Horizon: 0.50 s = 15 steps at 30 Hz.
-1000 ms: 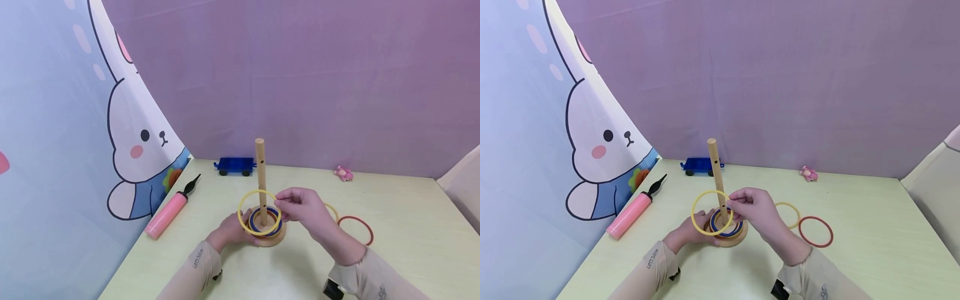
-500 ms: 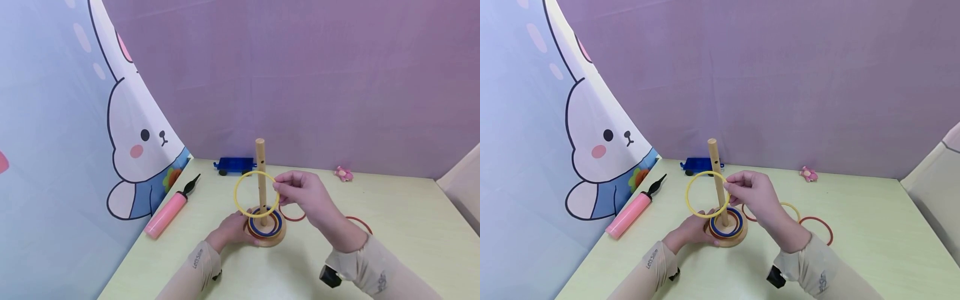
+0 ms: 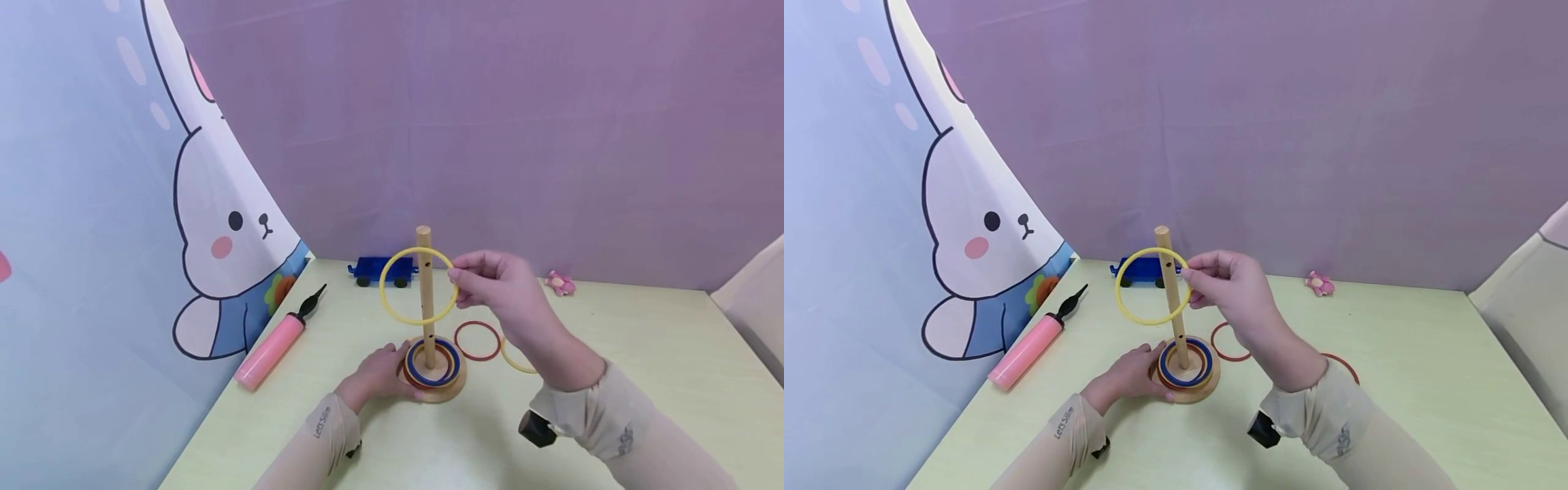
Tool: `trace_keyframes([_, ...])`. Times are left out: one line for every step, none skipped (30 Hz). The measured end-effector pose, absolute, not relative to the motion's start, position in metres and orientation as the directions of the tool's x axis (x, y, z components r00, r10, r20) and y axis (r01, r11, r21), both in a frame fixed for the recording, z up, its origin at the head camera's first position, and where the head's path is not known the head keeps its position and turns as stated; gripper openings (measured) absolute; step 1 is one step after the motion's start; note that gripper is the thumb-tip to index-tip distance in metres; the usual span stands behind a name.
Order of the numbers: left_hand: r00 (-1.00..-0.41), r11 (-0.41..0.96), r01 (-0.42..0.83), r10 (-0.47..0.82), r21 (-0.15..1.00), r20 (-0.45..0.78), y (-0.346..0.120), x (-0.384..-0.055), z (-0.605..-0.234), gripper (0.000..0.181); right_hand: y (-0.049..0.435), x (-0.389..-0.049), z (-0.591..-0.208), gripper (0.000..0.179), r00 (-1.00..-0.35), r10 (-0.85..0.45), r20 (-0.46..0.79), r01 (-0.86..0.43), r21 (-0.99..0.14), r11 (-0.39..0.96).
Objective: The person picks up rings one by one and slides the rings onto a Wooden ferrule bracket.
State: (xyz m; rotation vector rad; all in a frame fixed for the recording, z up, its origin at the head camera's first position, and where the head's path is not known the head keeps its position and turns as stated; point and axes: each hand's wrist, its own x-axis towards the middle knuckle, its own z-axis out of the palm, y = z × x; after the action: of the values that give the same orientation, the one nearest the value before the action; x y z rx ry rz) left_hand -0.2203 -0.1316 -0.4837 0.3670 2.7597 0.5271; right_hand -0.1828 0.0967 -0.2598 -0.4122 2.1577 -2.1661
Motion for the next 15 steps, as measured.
trace_keyframes([-0.920,0.899,0.189,0.303,0.396,-0.248,-0.132,-0.220,-0.484,0.115,0.096,-0.183,-0.257,0.023,-0.963,-0.219,0.158,-0.155,-0.987,-0.031])
trace_keyframes([-0.921,0.898,0.187,0.302,0.399,-0.248,-0.132,-0.220,-0.485,0.115,0.096,-0.184,-0.255,0.022,-0.963,-0.212,0.168,-0.163,-0.986,-0.040])
trace_keyframes([-0.921,0.896,0.188,0.303,0.403,-0.245,-0.132,-0.220,-0.485,0.115,0.096,-0.184,-0.253,0.021,-0.963,-0.203,0.177,-0.170,-0.984,-0.053])
trace_keyframes([-0.921,0.897,0.186,0.301,0.402,-0.246,-0.132,-0.220,-0.485,0.115,0.096,-0.185,-0.251,0.019,-0.963,-0.195,0.185,-0.176,-0.982,-0.067])
trace_keyframes([-0.922,0.897,0.185,0.301,0.402,-0.245,-0.132,-0.220,-0.486,0.115,0.095,-0.185,-0.250,0.018,-0.963,-0.187,0.192,-0.180,-0.980,-0.080])
trace_keyframes([-0.922,0.896,0.184,0.300,0.404,-0.246,-0.132,-0.220,-0.486,0.115,0.095,-0.186,-0.248,0.017,-0.964,-0.180,0.198,-0.184,-0.979,-0.092])
trace_keyframes([-0.922,0.896,0.185,0.301,0.405,-0.244,-0.132,-0.220,-0.486,0.115,0.095,-0.187,-0.247,0.016,-0.964,-0.173,0.202,-0.186,-0.977,-0.104])
trace_keyframes([-0.922,0.896,0.186,0.301,0.404,-0.243,-0.132,-0.220,-0.486,0.115,0.095,-0.188,-0.246,0.016,-0.964,-0.166,0.207,-0.189,-0.975,-0.114])
trace_keyframes([-0.922,0.896,0.187,0.301,0.402,-0.242,-0.132,-0.220,-0.486,0.115,0.095,-0.189,-0.246,0.015,-0.965,-0.160,0.209,-0.191,-0.974,-0.126])
trace_keyframes([-0.923,0.897,0.188,0.301,0.400,-0.241,-0.132,-0.220,-0.486,0.115,0.095,-0.190,-0.245,0.015,-0.965,-0.154,0.212,-0.192,-0.972,-0.133])
trace_keyframes([-0.923,0.897,0.191,0.303,0.399,-0.238,-0.132,-0.220,-0.487,0.115,0.096,-0.191,-0.245,0.015,-0.965,-0.150,0.214,-0.193,-0.971,-0.141])
trace_keyframes([-0.923,0.896,0.195,0.305,0.398,-0.235,-0.132,-0.220,-0.487,0.115,0.096,-0.193,-0.245,0.015,-0.965,-0.147,0.215,-0.194,-0.970,-0.149])
trace_keyframes([-0.923,0.896,0.199,0.308,0.396,-0.232,-0.133,-0.220,-0.487,0.115,0.096,-0.194,-0.245,0.015,-0.966,-0.143,0.215,-0.192,-0.969,-0.158])
trace_keyframes([-0.923,0.896,0.203,0.310,0.395,-0.229,-0.133,-0.220,-0.487,0.115,0.096,-0.195,-0.246,0.015,-0.967,-0.139,0.214,-0.190,-0.968,-0.163])
trace_keyframes([-0.923,0.896,0.205,0.311,0.394,-0.227,-0.133,-0.220,-0.487,0.115,0.097,-0.196,-0.246,0.015,-0.968,-0.136,0.211,-0.188,-0.968,-0.168])
